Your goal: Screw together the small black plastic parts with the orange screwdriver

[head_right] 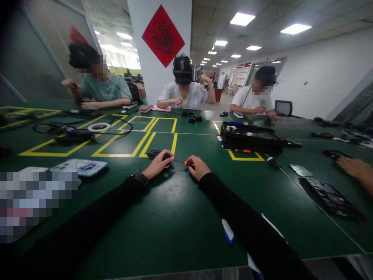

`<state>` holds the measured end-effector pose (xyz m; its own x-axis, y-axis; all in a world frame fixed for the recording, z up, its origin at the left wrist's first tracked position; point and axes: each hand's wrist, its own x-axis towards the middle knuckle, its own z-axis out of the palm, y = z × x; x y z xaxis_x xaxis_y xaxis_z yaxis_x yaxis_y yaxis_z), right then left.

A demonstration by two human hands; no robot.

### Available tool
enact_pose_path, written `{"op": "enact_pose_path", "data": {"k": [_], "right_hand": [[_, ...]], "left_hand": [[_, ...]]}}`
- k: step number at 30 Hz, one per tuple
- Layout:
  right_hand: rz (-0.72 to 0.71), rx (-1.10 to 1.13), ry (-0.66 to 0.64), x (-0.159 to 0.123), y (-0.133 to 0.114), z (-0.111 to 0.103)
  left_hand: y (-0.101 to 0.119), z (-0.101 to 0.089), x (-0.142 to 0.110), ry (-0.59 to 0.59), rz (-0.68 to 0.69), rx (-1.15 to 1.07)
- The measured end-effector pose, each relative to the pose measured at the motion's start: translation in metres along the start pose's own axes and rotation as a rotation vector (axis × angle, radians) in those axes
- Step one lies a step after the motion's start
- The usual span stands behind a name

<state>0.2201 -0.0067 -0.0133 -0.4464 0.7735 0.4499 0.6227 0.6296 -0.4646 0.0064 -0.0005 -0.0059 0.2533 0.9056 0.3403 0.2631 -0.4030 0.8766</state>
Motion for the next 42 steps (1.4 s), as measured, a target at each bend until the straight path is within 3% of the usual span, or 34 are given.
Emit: {"op": "enact_pose_path", "data": {"k": [9,18,29,42], "right_hand": [[-0.019,-0.02,0.022,0.005,0.011,0.001],[0.031,0.099,0.026,0.001,0.006,0.002],[-0.075,-0.018,0.032,0.004,0.008,-0.001],[-0.008,-0.067,0.045,0.003,0.005,-0.002]], "left_hand": [[0.001,0.0,0.0,0.024,0.033,0.025],[0.002,0.0,0.001,0.033,0.04,0.06],[0.004,0.0,0.0,0.035,0.016,0.058],[0.004,-0.001,-0.001,0.02,0.009,0.053]]}}
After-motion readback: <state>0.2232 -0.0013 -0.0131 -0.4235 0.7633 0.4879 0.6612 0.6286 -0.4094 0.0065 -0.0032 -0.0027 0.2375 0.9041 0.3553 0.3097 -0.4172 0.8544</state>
